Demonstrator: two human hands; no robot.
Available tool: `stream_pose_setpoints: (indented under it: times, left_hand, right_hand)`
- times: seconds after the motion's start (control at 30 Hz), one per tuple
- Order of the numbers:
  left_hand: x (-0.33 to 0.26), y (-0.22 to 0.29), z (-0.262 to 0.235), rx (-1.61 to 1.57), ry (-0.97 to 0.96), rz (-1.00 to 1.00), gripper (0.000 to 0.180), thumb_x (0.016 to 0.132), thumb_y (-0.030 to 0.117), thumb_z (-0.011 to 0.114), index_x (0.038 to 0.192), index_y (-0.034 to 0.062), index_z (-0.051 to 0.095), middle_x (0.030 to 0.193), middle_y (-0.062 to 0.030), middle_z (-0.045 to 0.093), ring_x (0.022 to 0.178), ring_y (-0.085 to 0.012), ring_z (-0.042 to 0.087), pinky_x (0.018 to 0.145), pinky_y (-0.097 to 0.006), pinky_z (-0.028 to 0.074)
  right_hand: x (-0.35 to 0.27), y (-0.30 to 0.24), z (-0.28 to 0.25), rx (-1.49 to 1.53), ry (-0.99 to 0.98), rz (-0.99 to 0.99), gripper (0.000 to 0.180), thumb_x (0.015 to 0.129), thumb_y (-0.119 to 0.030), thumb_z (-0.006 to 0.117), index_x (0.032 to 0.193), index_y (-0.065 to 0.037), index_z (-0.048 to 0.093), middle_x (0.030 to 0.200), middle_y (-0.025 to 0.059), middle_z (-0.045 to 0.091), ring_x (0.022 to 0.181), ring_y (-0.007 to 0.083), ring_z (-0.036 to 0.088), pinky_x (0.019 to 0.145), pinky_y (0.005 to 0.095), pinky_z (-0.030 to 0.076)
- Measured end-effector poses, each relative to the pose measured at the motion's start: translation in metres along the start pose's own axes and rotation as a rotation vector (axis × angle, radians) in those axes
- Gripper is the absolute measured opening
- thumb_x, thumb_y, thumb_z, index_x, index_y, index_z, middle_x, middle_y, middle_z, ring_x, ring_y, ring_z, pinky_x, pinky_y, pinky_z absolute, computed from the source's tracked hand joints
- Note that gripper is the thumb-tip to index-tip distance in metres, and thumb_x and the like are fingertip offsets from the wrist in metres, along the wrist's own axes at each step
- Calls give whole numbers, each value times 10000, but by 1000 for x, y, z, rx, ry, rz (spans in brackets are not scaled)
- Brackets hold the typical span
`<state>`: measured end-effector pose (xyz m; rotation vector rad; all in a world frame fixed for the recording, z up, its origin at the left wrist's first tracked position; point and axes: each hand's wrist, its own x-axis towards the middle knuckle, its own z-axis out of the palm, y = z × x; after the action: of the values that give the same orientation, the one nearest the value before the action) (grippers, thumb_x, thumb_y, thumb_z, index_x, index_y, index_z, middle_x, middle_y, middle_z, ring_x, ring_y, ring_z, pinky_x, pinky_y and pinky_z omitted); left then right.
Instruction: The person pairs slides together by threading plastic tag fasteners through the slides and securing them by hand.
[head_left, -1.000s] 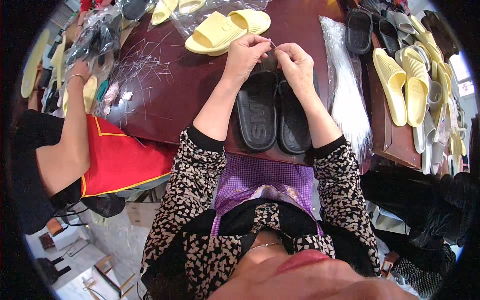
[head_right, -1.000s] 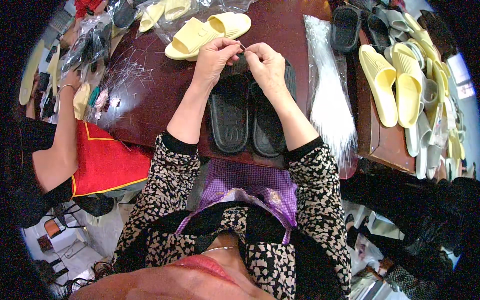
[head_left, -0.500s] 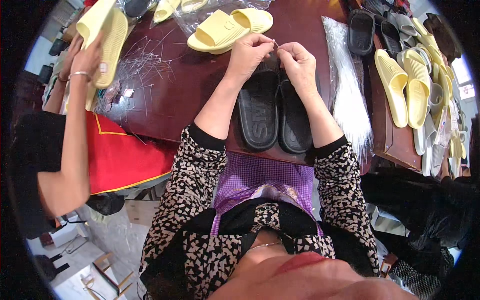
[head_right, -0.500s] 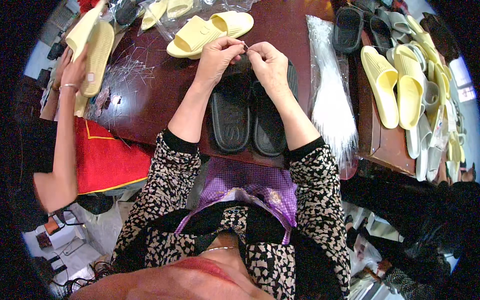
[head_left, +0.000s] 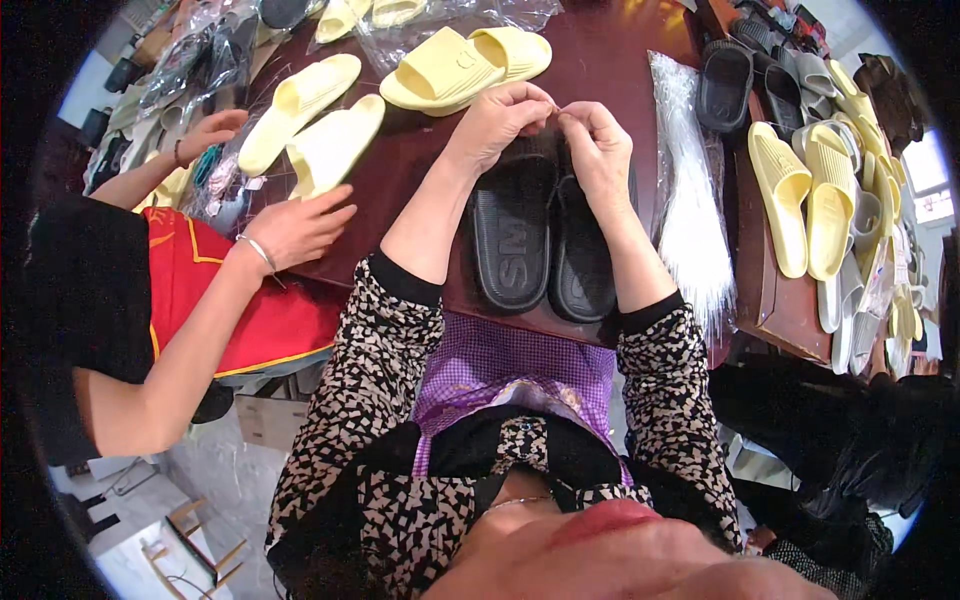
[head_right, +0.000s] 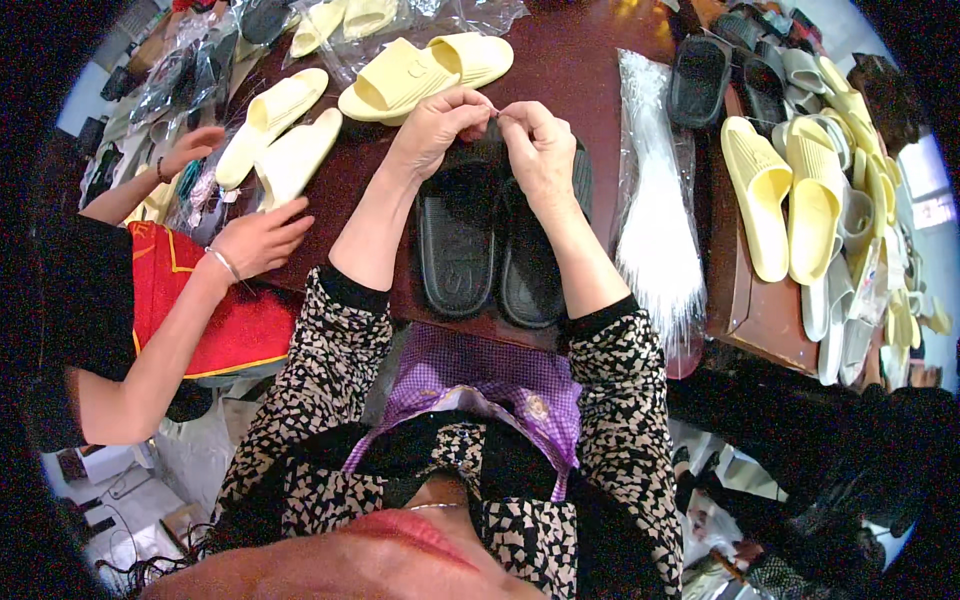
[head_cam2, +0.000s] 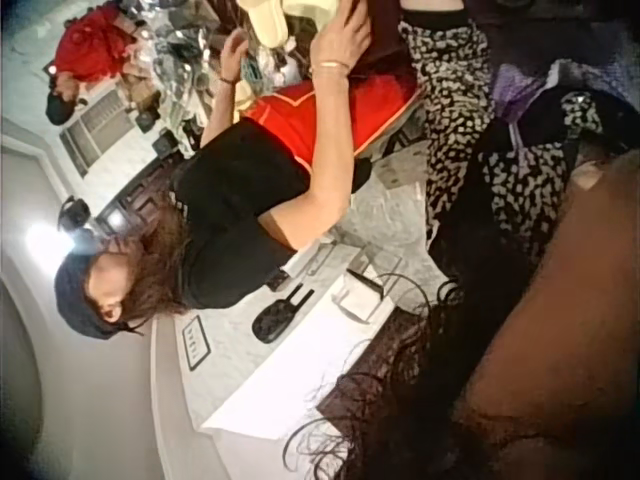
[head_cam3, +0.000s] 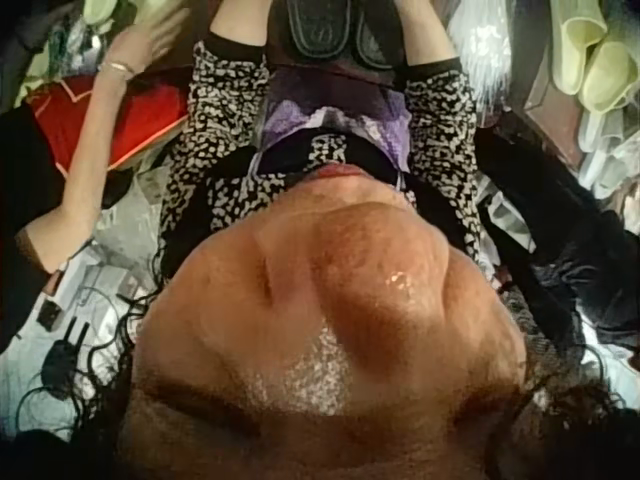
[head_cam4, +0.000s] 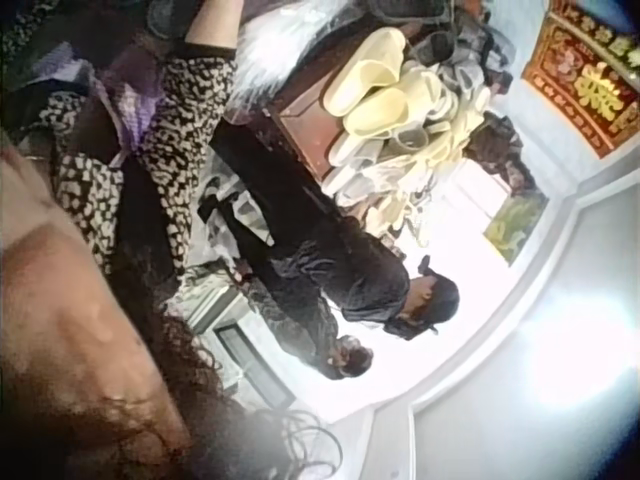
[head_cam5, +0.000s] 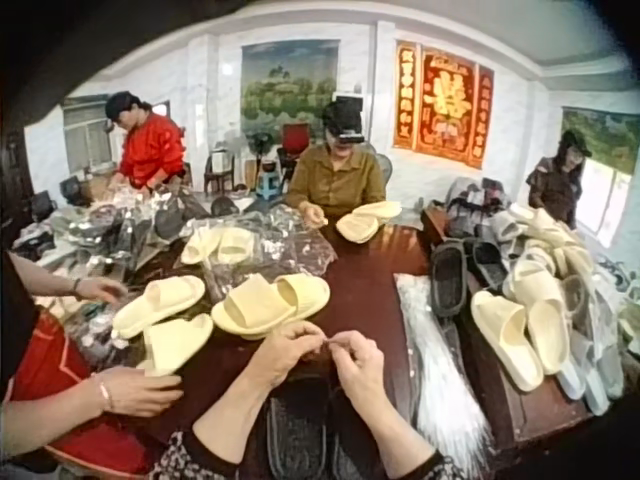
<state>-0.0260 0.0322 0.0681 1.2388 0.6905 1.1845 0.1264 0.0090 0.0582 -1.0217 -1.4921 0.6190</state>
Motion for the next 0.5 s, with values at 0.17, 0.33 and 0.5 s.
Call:
stream_pose_setpoints:
  times: [0.17, 0.33, 0.5]
  left_hand:
    - [-1, 4, 0, 3, -27, -50, 80, 820, 96, 610, 851, 38, 655, 776, 1, 612, 675, -60, 518, 642, -196, 423]
    - [-2, 6, -1, -1, -40, -77, 78, 814, 89, 620, 855, 33, 656, 789, -2, 618, 685, -66, 524, 655, -200, 431]
    - [-2, 9, -2, 29, -79, -69, 80, 811, 85, 624, 861, 31, 657, 796, -8, 620, 701, -71, 535, 661, -201, 435]
  right_hand:
    - [-1, 0, -3, -53, 5, -46, 29, 820, -28, 593, 837, -18, 615, 633, -26, 523, 590, 35, 463, 552, 193, 394]
    - [1, -1, 1, -21, 36, -62, 15, 773, -29, 615, 788, -28, 611, 545, 25, 503, 517, 109, 477, 529, 259, 414]
    - [1, -9, 1, -26, 26, -89, 11, 775, -27, 611, 786, -30, 612, 555, 33, 507, 533, 108, 486, 541, 261, 418]
